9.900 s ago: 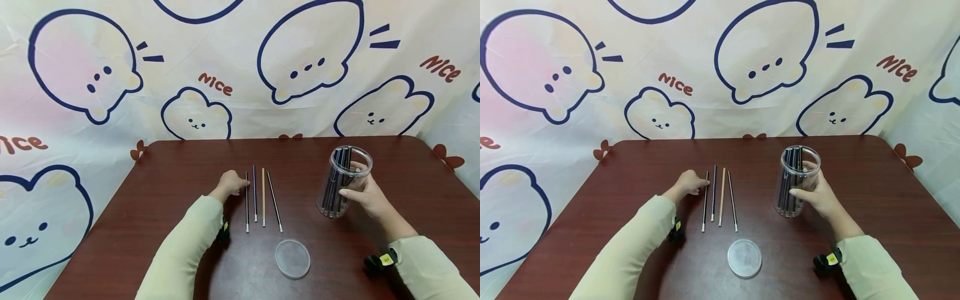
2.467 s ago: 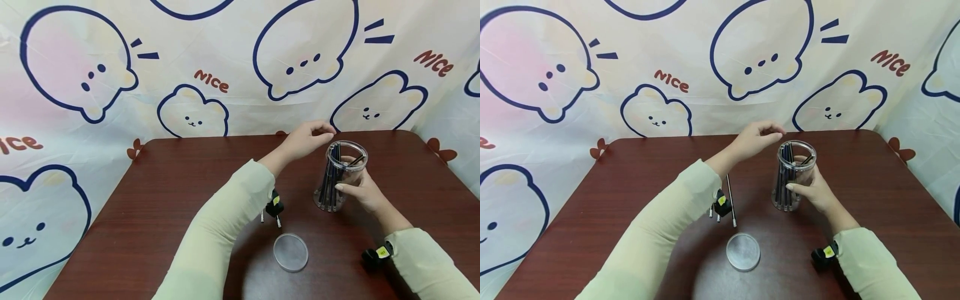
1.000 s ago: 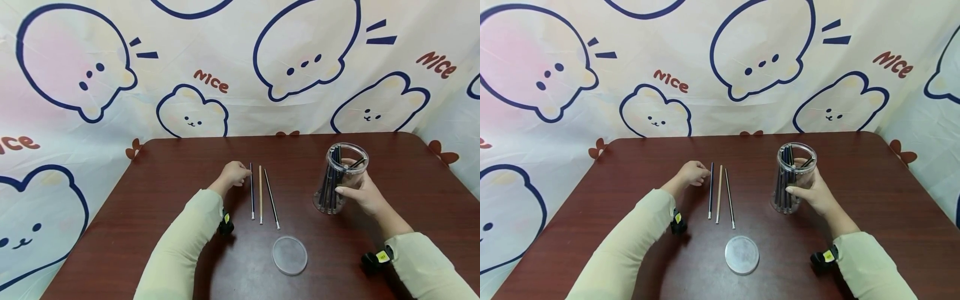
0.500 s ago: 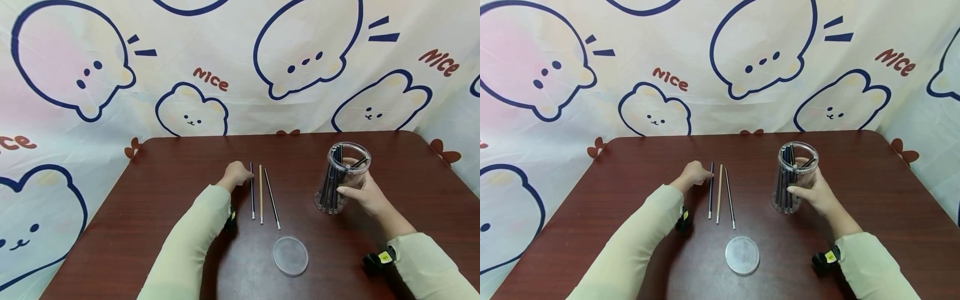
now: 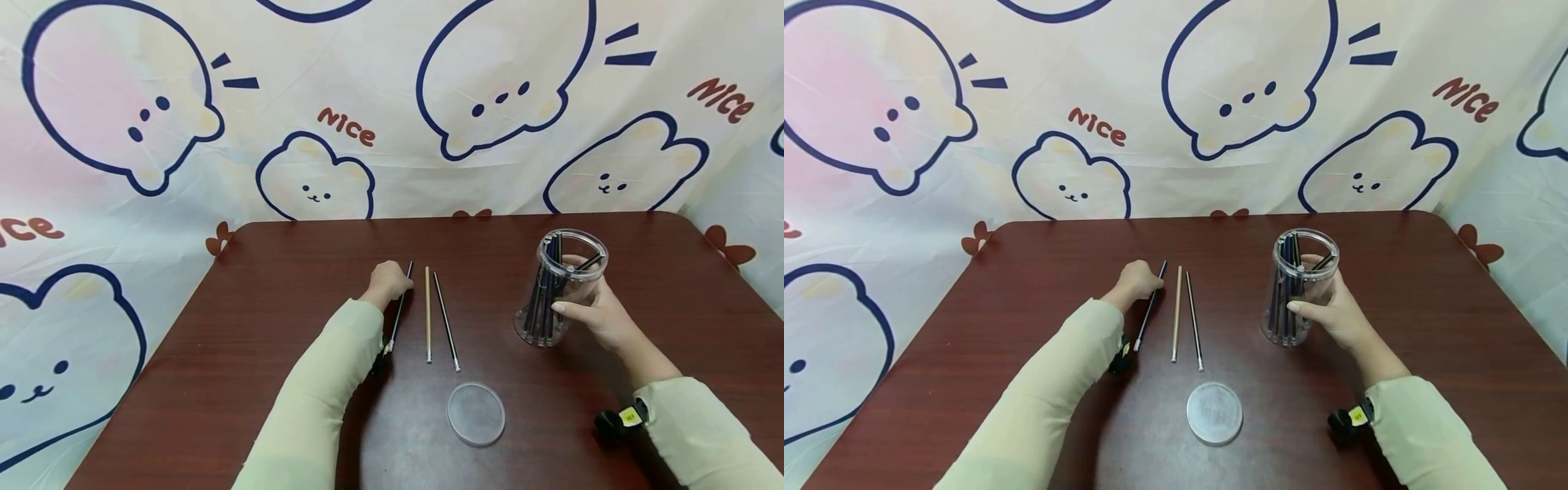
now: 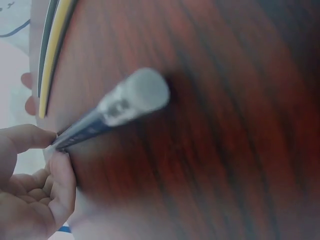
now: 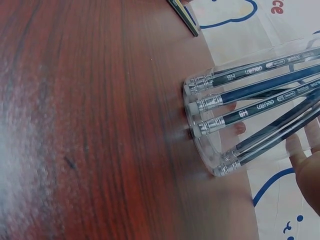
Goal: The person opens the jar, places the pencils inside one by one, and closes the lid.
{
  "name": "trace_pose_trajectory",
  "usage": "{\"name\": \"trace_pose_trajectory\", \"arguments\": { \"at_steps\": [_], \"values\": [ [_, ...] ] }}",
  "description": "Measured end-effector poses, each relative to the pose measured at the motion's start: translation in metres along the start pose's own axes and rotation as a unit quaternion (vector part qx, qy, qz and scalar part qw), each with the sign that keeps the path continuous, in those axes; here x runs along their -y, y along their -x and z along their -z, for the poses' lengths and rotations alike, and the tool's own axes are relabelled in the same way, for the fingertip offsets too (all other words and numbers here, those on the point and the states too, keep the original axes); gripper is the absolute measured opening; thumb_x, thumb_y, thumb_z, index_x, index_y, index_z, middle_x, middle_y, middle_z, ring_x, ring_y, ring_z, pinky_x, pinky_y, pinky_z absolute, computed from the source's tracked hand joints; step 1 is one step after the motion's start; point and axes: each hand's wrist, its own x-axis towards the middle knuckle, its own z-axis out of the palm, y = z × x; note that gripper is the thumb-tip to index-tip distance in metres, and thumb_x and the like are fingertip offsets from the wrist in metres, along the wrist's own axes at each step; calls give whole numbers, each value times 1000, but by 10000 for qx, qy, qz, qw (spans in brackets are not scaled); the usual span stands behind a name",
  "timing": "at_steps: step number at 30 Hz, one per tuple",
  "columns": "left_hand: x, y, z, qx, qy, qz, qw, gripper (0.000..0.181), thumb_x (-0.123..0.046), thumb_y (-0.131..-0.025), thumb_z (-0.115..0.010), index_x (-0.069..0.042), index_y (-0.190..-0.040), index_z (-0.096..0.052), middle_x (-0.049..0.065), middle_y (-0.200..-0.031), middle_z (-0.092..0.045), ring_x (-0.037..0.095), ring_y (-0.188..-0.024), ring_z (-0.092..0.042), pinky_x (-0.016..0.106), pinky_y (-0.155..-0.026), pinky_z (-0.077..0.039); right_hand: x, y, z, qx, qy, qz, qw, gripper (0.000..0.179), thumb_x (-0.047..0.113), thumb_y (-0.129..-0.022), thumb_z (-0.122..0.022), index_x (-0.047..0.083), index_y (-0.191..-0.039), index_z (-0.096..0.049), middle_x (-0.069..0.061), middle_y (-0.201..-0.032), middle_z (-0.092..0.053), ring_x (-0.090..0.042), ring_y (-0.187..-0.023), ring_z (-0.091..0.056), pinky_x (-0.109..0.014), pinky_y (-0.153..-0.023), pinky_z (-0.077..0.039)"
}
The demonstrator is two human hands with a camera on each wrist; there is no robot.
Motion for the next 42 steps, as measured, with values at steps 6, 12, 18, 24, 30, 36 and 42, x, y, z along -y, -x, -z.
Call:
{"name": "trace_pose_trajectory", "arguments": {
  "at_steps": [6,12,18,24,30,36,42],
  "values": [
    [3,2,2,111,196,-72,9997,35,-23,-81,-57,-10,-50,-48,-2,-42,-42,9,-39,-43,20,-41,-36,-1,1,0,9,-45,7,10000,62,-19,-74,-49,7,-126,-25,-3,-115,-46,-10,-100,-49,-21,-78,-42],
    [13,-2,7,575,1603,220,9851,26,-16,-80,-58,-7,-59,-47,3,-53,-46,16,-50,-49,25,-52,-46,-4,4,-1,61,-93,-15,9999,63,-19,-74,-50,9,-126,-27,-1,-114,-48,-10,-100,-49,-21,-77,-42],
    [25,-1,10,766,2556,115,9637,12,-12,-82,-53,-1,-80,-50,12,-85,-53,22,-73,-55,30,-61,-49,-3,4,-3,22,12,-60,10000,65,-19,-73,-51,9,-126,-26,1,-114,-48,-9,-100,-49,-20,-78,-42],
    [23,2,19,928,3252,-307,9406,6,-9,-84,-48,-4,-87,-46,12,-80,-53,21,-65,-51,35,-64,-49,-1,3,-3,104,-135,31,9999,64,-20,-73,-50,7,-126,-26,-1,-112,-51,-10,-98,-50,-21,-77,-42],
    [7,11,37,1018,3582,-566,9264,8,-9,-86,-46,-3,-92,-44,9,-81,-43,21,-68,-50,40,-70,-47,-1,2,-2,51,-85,-10,9999,63,-20,-74,-49,8,-126,-26,-1,-114,-48,-10,-100,-49,-21,-78,-42],
    [-11,24,57,947,3714,-847,9197,8,-11,-88,-45,-4,-90,-44,10,-89,-47,22,-70,-47,44,-76,-44,0,1,-1,42,-42,32,10000,62,-20,-75,-48,8,-125,-27,-2,-115,-45,-9,-103,-47,-19,-80,-40],
    [-27,39,74,939,3864,-1359,9074,9,-11,-89,-44,-3,-87,-44,11,-102,-53,21,-72,-51,40,-72,-47,0,1,0,156,-49,117,9998,62,-20,-75,-48,9,-125,-27,-1,-116,-45,-9,-104,-47,-19,-80,-40]
  ]
}}
